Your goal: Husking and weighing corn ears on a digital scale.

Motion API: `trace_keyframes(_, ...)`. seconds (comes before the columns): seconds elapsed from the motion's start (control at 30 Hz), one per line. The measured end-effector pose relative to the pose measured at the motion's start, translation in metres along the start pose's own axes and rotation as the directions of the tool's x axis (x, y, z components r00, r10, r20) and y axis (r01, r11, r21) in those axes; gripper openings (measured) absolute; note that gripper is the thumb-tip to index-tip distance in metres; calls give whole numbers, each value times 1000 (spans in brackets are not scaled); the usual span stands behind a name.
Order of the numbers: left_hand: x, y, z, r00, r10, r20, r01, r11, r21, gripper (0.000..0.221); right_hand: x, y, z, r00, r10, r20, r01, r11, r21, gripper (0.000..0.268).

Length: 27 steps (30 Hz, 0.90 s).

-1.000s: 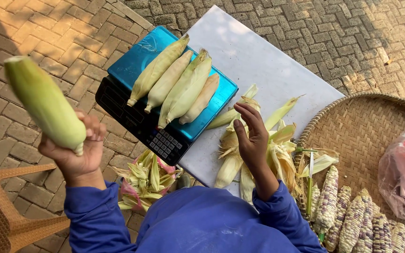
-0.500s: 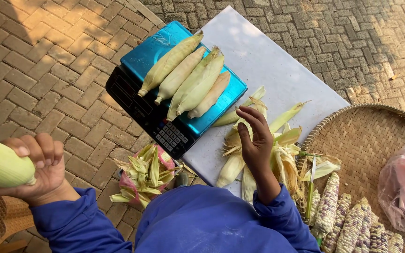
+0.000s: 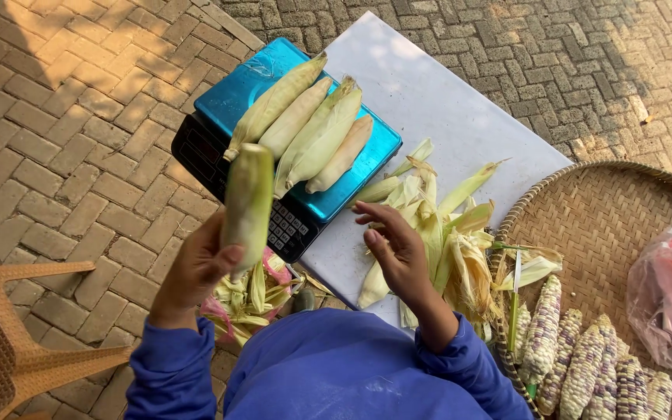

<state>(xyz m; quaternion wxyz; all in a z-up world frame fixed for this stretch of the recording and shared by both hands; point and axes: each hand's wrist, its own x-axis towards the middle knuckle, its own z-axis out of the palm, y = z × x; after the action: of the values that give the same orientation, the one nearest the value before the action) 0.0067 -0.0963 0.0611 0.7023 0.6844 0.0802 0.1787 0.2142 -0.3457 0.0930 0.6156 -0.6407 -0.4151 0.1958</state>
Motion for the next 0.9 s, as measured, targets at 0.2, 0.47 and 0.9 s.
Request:
trace_keyframes(0.2, 41, 23, 102, 941, -220, 257, 79, 882, 465, 58, -53, 109, -13, 951, 307, 45, -306, 900, 311, 43)
trace_keyframes(0.47, 113, 15, 88, 895, 442, 62, -242, 363, 900, 48, -68, 94, -53, 800, 554, -231, -373, 760, 532, 39)
trace_keyframes(0.9, 172, -36, 10, 889, 433, -150, -125, 543, 830, 50, -77, 99, -55, 741, 611, -279, -374, 721, 584, 39)
